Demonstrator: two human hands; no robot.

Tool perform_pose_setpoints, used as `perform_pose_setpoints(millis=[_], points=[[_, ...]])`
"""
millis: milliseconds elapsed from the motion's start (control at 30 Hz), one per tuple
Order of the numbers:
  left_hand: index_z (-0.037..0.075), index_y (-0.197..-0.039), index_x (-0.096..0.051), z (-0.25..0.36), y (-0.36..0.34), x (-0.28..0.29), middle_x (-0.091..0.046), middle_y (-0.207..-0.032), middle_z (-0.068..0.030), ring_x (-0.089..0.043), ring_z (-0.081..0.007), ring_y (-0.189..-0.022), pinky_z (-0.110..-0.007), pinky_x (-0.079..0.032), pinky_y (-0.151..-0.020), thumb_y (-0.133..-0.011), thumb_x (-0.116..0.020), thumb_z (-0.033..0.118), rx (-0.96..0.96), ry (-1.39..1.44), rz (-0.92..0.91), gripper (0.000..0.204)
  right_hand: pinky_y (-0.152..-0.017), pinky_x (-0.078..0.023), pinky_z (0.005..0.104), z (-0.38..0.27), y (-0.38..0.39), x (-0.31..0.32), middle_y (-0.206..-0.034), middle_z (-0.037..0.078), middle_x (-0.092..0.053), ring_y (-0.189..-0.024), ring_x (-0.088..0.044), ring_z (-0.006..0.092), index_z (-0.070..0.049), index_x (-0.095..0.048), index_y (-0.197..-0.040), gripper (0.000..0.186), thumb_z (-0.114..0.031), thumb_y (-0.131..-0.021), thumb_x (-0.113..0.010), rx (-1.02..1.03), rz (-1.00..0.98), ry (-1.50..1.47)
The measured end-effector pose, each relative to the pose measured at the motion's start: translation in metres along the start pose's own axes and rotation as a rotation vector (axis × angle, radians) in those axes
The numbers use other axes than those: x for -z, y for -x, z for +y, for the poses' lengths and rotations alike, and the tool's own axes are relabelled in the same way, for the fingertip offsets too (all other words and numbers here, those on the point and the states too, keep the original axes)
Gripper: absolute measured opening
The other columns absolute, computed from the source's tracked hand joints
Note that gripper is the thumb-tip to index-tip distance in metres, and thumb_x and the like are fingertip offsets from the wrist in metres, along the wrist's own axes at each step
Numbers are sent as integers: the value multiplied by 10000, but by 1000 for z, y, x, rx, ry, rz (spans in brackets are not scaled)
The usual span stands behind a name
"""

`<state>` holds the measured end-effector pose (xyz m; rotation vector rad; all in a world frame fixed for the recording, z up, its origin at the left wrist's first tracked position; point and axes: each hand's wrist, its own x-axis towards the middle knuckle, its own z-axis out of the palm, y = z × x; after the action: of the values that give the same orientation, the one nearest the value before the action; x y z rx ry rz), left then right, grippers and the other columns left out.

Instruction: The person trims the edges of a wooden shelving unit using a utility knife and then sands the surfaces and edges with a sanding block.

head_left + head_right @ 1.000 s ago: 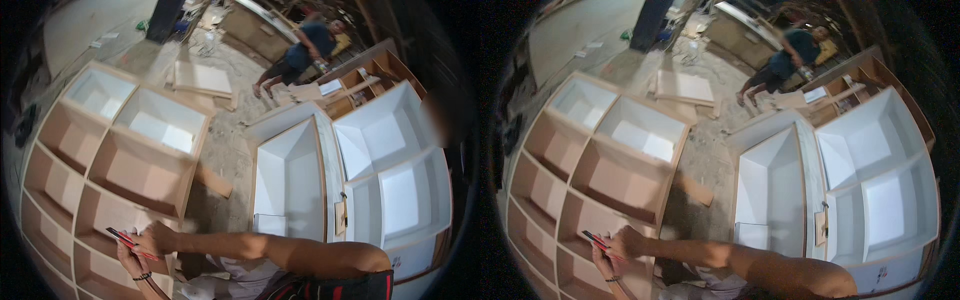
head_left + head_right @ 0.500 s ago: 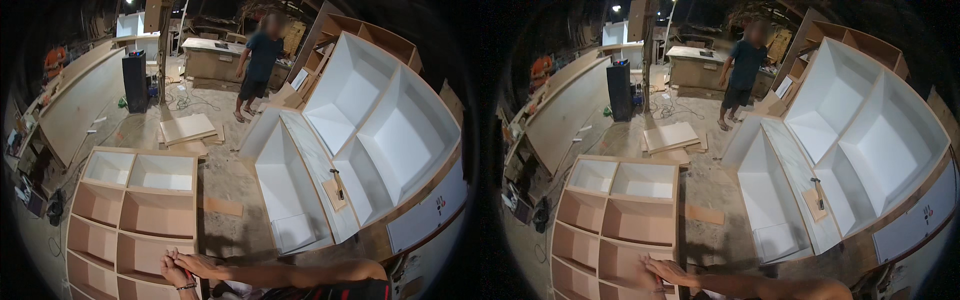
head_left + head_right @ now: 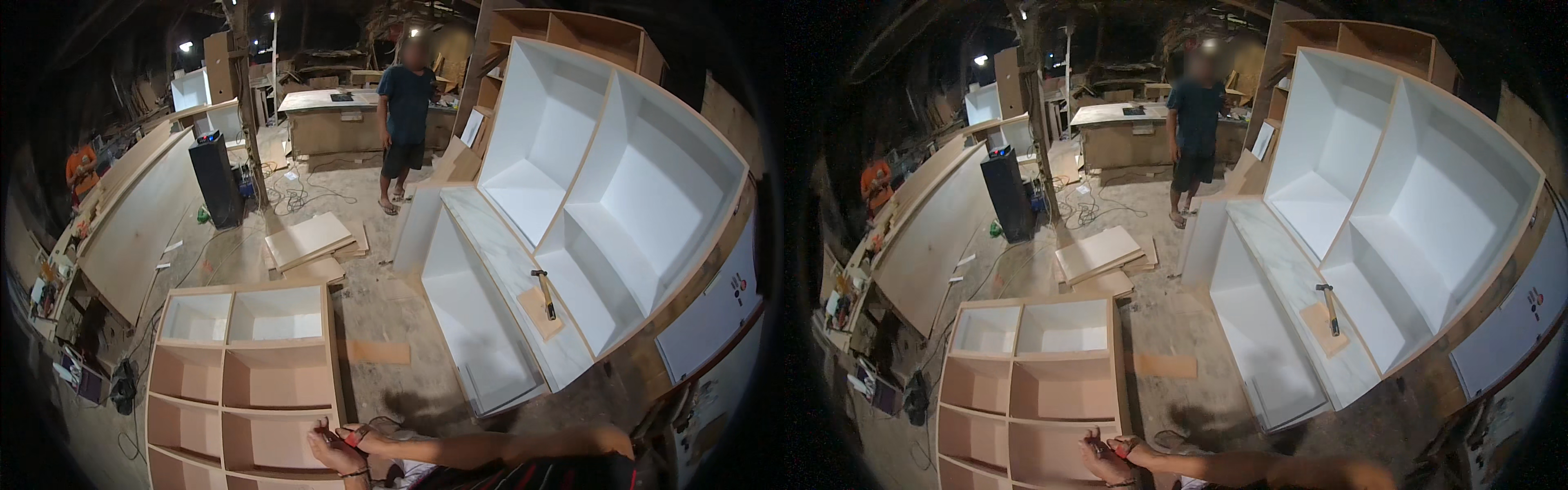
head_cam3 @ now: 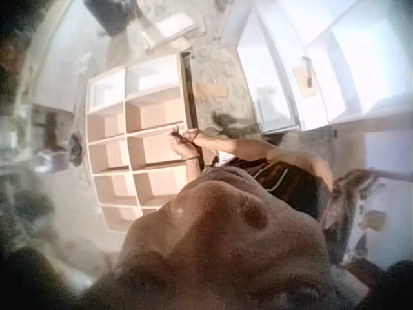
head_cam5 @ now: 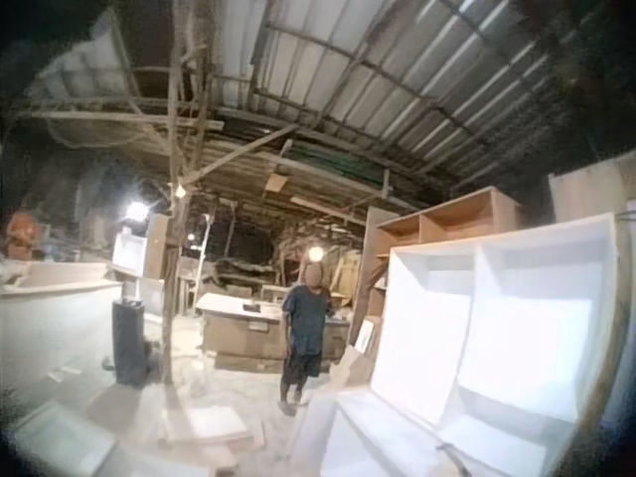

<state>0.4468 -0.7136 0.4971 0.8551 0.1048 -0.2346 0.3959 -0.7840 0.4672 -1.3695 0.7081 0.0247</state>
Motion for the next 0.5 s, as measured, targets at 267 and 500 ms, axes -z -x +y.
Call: perform_pose_setpoints(millis=[267, 500], points=[[17, -1313, -646, -28, 4, -123, -641, -1231, -141, -620, -297, -1176, -395, -529, -993, -849, -855, 67, -61, -670, -833, 511, -704, -503, 272, -38, -11, 143, -962, -13, -657, -814, -621, 103, -87, -638, -1187, 263, -316, -1075, -575, 10, 132, -118], [-1, -1263, -674, -136, -34, -272, -672, -1225, -151, -682, -227, -1070, -326, -571, -890, -929, -773, 74, 125, -869, -896, 357, -680, -506, 261, -92, -52, 317, -944, -9, -658, -785, -625, 97, -97, -637, -1203, 278, -338, -1075, -588, -6, 259, -122]])
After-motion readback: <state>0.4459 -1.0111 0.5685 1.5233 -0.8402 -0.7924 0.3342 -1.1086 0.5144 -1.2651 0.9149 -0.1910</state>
